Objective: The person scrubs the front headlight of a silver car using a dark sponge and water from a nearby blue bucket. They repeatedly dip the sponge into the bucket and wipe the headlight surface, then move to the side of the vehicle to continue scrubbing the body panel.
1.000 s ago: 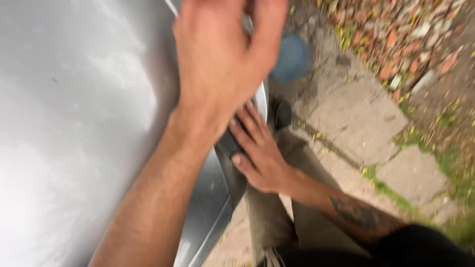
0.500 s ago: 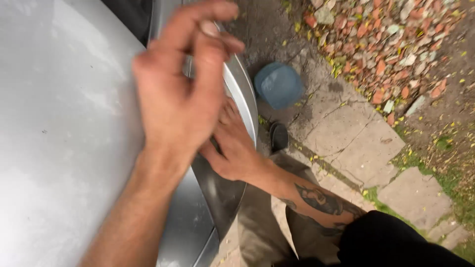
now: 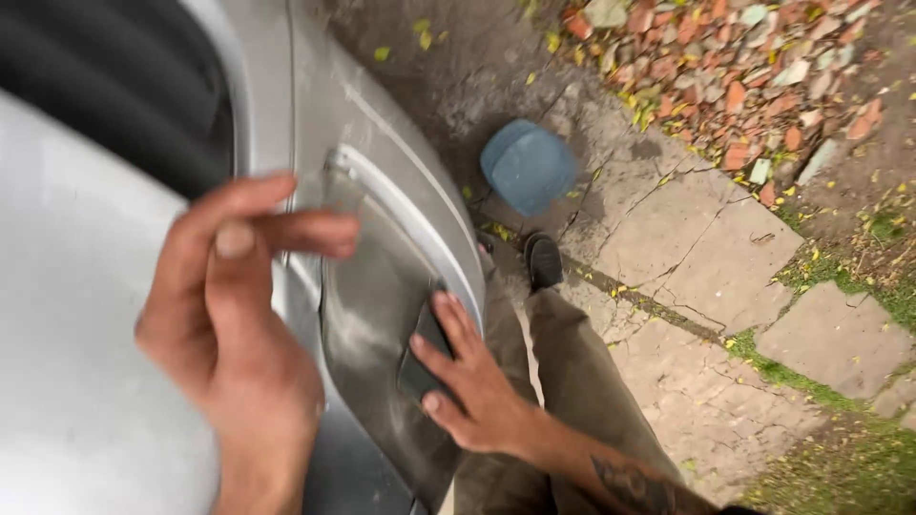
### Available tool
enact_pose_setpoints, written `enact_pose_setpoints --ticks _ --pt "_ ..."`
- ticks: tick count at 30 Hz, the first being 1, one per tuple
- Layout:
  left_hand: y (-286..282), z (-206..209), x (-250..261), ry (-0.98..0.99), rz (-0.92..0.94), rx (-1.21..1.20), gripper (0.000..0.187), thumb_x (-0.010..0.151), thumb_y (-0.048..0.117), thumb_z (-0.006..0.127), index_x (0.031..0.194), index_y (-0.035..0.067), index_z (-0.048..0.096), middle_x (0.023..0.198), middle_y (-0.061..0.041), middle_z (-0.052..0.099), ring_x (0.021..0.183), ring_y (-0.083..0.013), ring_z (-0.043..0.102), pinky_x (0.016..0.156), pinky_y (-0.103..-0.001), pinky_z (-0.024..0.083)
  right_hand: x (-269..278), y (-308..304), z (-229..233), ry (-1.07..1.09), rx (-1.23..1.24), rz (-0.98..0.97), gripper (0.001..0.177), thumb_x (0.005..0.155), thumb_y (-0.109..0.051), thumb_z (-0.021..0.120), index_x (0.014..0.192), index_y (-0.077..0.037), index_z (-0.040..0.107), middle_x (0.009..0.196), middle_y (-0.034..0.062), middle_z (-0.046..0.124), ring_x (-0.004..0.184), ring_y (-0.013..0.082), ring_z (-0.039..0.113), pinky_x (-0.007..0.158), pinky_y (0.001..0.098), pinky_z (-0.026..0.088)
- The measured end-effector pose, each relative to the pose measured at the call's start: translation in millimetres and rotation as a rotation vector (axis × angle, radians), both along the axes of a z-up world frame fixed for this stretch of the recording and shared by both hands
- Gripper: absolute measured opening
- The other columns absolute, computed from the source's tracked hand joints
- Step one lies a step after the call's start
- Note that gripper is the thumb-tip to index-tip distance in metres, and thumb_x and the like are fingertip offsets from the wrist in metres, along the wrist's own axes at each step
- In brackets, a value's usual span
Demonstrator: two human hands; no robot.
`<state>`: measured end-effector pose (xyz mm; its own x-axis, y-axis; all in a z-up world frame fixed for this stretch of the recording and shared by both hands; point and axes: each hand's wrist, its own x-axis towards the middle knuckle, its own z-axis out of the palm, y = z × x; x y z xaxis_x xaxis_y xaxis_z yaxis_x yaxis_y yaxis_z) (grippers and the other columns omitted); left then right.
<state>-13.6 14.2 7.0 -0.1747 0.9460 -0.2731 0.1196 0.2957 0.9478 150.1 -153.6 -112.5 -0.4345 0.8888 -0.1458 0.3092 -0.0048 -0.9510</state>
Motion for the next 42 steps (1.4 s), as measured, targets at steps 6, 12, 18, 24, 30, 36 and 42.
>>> enact_pose_setpoints --ticks 6,12,18,24,30,36,42 --pt "-7 -4 1 -0.02 0.094 -0.138 0.034 0.114 0.014 0.038 0.132 -0.006 0.059 0.098 -0.018 0.072 0.096 -0.0267 0.076 0.099 -0.037 0.061 -30 92 0 0.04 -0.012 0.048 0.06 0.106 -0.04 0.049 0.158 -0.01 0.05 0.178 0.0247 0.018 0.171 0.0469 0.018 0.142 0.0619 0.022" --pt "-12 -12 8 -0.027 0.154 -0.128 0.034 0.115 0.019 0.042 0.13 -0.004 0.06 0.106 -0.017 0.07 0.092 -0.0269 0.077 0.095 -0.037 0.066 -4 38 9 0.053 -0.085 -0.036 0.062 0.11 -0.042 0.046 0.161 -0.007 0.04 0.176 0.0256 0.021 0.167 0.0482 0.019 0.136 0.0623 0.022" --pt "-14 -4 14 0.252 -0.109 -0.074 0.032 0.114 0.008 0.037 0.13 -0.009 0.058 0.107 -0.02 0.072 0.094 -0.029 0.076 0.103 -0.039 0.061 -9 27 27 -0.007 -0.097 0.001 0.064 0.106 -0.04 0.047 0.161 -0.005 0.042 0.175 0.0259 0.021 0.166 0.0485 0.019 0.134 0.0612 0.021" --pt "-75 -13 58 0.755 -0.735 -0.02 0.04 0.095 0.004 0.059 0.134 -0.005 0.065 0.137 -0.023 0.07 0.121 -0.036 0.067 0.104 -0.044 0.051 45 -5 15 0.166 -0.28 0.001 0.082 0.112 -0.054 0.017 0.161 0.011 0.023 0.171 0.0288 0.026 0.16 0.0428 0.025 0.131 0.0537 0.02" --pt "-167 -47 62 1.502 -1.249 0.058 0.078 0.102 0.051 0.052 0.156 -0.005 0.051 0.167 -0.025 0.045 0.158 -0.0339 0.037 0.127 -0.049 0.032 54 10 -74 0.017 -0.053 -0.083 0.056 0.114 -0.021 0.046 0.167 -0.007 0.031 0.177 0.0118 0.028 0.168 0.033 0.022 0.136 0.0527 0.024" --pt "-94 -57 43 1.562 -1.228 0.053 0.076 0.106 0.056 0.04 0.16 0.003 0.052 0.169 -0.023 0.046 0.16 -0.0327 0.037 0.13 -0.044 0.028 42 40 -118 0.008 0.016 -0.07 0.057 0.117 -0.033 0.029 0.17 -0.012 0.023 0.18 0.0083 0.02 0.17 0.0309 0.015 0.14 0.0555 0.015" --pt "-180 -61 67 1.55 -1.176 0.355 0.06 0.109 0.03 0.03 0.161 0.004 0.045 0.169 -0.02 0.042 0.156 -0.0352 0.042 0.129 -0.049 0.031 40 42 -128 0.083 0.153 -0.146 0.056 0.118 -0.027 0.035 0.173 -0.016 0.031 0.18 0.0086 0.023 0.166 0.0369 0.021 0.131 0.0558 0.021"
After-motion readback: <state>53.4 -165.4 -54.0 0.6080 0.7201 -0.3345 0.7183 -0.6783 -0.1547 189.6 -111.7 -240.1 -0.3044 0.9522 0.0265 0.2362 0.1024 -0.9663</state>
